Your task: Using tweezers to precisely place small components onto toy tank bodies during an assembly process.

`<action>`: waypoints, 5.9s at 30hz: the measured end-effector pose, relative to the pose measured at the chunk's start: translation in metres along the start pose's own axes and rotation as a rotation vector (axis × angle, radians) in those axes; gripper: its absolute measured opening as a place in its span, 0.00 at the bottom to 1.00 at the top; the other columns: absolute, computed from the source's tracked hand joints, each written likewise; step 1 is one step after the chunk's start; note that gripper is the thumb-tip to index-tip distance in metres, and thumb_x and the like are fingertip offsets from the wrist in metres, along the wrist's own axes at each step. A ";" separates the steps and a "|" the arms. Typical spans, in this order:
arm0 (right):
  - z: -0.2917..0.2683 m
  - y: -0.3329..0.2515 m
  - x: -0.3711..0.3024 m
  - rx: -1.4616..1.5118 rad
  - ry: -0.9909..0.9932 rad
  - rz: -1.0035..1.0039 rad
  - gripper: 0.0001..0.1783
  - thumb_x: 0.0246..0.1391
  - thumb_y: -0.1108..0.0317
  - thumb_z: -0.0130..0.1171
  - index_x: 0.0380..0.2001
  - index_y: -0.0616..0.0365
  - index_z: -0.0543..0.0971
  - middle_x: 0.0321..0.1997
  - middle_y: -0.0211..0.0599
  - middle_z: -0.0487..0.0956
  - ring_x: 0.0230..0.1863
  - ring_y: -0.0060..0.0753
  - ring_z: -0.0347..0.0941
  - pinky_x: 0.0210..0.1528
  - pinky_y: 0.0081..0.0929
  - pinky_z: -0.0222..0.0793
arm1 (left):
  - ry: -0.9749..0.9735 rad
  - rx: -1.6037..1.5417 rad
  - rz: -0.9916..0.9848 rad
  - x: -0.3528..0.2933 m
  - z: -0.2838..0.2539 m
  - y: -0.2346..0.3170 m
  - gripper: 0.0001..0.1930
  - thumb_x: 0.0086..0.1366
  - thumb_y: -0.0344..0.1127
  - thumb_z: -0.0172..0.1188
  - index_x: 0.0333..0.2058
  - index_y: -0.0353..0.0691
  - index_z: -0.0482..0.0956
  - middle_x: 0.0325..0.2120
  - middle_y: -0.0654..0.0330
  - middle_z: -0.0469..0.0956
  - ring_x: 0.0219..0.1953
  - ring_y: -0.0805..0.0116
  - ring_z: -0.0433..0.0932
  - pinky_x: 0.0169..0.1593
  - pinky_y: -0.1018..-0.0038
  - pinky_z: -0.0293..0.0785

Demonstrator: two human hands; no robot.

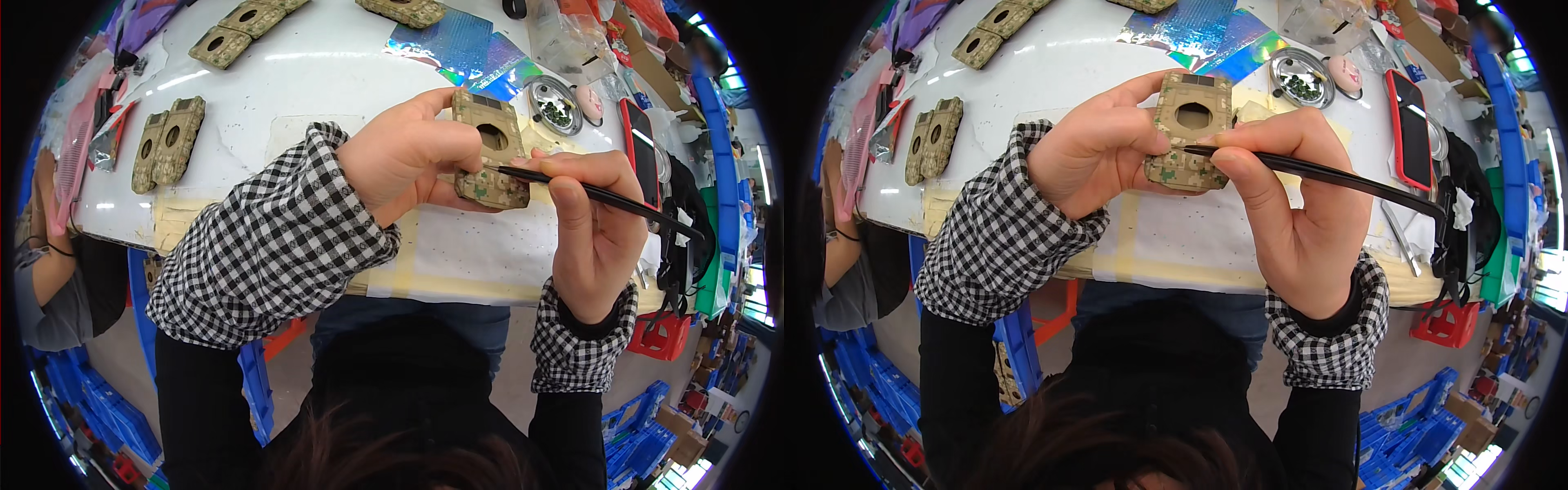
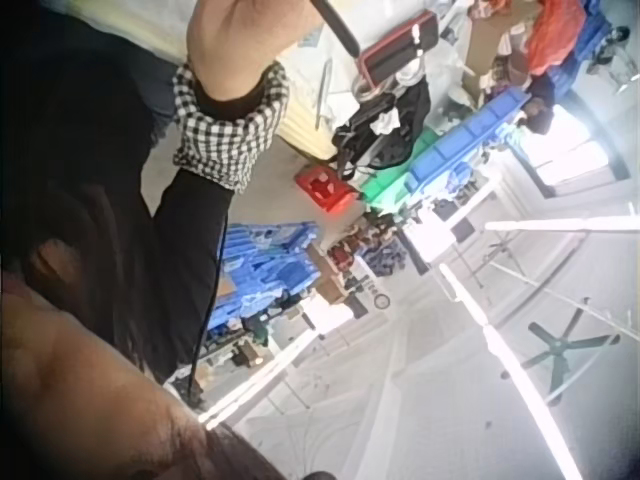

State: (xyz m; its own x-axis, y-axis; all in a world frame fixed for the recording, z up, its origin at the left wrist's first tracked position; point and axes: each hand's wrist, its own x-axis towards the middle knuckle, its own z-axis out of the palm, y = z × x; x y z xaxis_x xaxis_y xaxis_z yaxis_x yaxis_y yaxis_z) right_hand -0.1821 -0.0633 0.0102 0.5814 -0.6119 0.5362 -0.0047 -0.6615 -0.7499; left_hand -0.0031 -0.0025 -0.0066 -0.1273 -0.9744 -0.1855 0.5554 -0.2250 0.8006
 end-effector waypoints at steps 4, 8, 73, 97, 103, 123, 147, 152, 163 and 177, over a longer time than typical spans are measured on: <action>0.000 0.000 -0.001 0.009 0.000 0.013 0.06 0.51 0.72 0.60 0.29 0.63 0.75 0.27 0.33 0.74 0.30 0.24 0.69 0.34 0.18 0.64 | -0.002 0.019 -0.005 0.000 0.001 0.001 0.33 0.53 0.28 0.49 0.59 0.34 0.52 0.49 0.52 0.68 0.49 0.64 0.73 0.51 0.62 0.73; 0.000 -0.001 -0.001 0.013 -0.002 0.017 0.06 0.51 0.72 0.60 0.30 0.63 0.75 0.28 0.33 0.74 0.30 0.23 0.69 0.35 0.18 0.64 | -0.008 0.028 0.005 -0.001 0.002 0.001 0.33 0.53 0.28 0.49 0.59 0.34 0.51 0.49 0.52 0.68 0.49 0.64 0.73 0.52 0.62 0.73; 0.001 0.004 -0.006 0.011 0.005 -0.053 0.08 0.48 0.75 0.61 0.33 0.65 0.76 0.34 0.38 0.77 0.38 0.33 0.73 0.43 0.25 0.67 | -0.066 -0.005 0.004 0.001 0.000 0.003 0.29 0.55 0.29 0.44 0.57 0.32 0.53 0.49 0.48 0.68 0.48 0.60 0.74 0.52 0.61 0.73; 0.002 0.004 -0.007 0.017 0.019 -0.041 0.08 0.49 0.74 0.61 0.33 0.65 0.76 0.34 0.38 0.77 0.38 0.32 0.73 0.44 0.25 0.67 | -0.051 -0.001 0.003 0.000 0.002 0.003 0.28 0.54 0.29 0.43 0.56 0.32 0.53 0.48 0.49 0.68 0.48 0.61 0.74 0.52 0.61 0.73; 0.003 0.003 -0.007 0.004 0.013 -0.047 0.08 0.49 0.74 0.61 0.33 0.65 0.76 0.34 0.38 0.77 0.38 0.32 0.73 0.44 0.25 0.67 | -0.042 0.012 0.005 0.002 0.001 0.002 0.29 0.54 0.28 0.43 0.57 0.32 0.53 0.49 0.48 0.68 0.48 0.60 0.74 0.51 0.61 0.74; 0.001 0.003 -0.007 0.028 0.008 -0.027 0.07 0.51 0.73 0.59 0.32 0.65 0.76 0.34 0.37 0.77 0.38 0.30 0.72 0.45 0.25 0.66 | -0.037 -0.010 -0.007 0.000 0.002 0.003 0.29 0.54 0.27 0.45 0.56 0.32 0.54 0.48 0.49 0.69 0.48 0.61 0.74 0.51 0.62 0.74; 0.002 0.003 -0.006 0.019 0.009 -0.037 0.06 0.51 0.73 0.58 0.32 0.65 0.76 0.34 0.37 0.78 0.37 0.29 0.72 0.46 0.25 0.67 | -0.056 -0.007 -0.005 0.003 -0.002 0.000 0.30 0.54 0.27 0.45 0.58 0.33 0.52 0.49 0.49 0.67 0.50 0.60 0.73 0.52 0.63 0.74; 0.002 0.004 -0.006 0.022 0.008 -0.041 0.06 0.52 0.73 0.58 0.32 0.65 0.76 0.34 0.37 0.78 0.37 0.29 0.72 0.45 0.25 0.67 | -0.059 -0.002 -0.007 0.004 -0.002 0.000 0.30 0.54 0.27 0.44 0.58 0.33 0.52 0.49 0.49 0.67 0.50 0.60 0.73 0.52 0.63 0.74; 0.002 0.004 -0.007 0.016 0.009 -0.044 0.06 0.51 0.73 0.58 0.32 0.65 0.76 0.34 0.37 0.78 0.38 0.30 0.73 0.45 0.25 0.66 | -0.042 -0.001 -0.006 0.003 -0.001 0.000 0.29 0.54 0.27 0.44 0.57 0.33 0.53 0.49 0.49 0.68 0.49 0.61 0.73 0.51 0.63 0.74; 0.002 0.003 -0.007 0.024 0.014 -0.043 0.07 0.52 0.72 0.58 0.33 0.65 0.75 0.34 0.38 0.77 0.38 0.29 0.72 0.44 0.24 0.66 | -0.033 -0.028 -0.013 0.000 0.001 0.002 0.30 0.54 0.26 0.46 0.57 0.32 0.54 0.49 0.49 0.68 0.49 0.62 0.73 0.52 0.61 0.73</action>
State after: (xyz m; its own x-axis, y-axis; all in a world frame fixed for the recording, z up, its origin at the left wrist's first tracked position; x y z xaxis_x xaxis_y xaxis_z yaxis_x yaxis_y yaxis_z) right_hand -0.1846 -0.0601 0.0037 0.5690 -0.5895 0.5734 0.0396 -0.6768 -0.7351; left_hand -0.0030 -0.0032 -0.0040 -0.1611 -0.9710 -0.1769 0.5763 -0.2380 0.7818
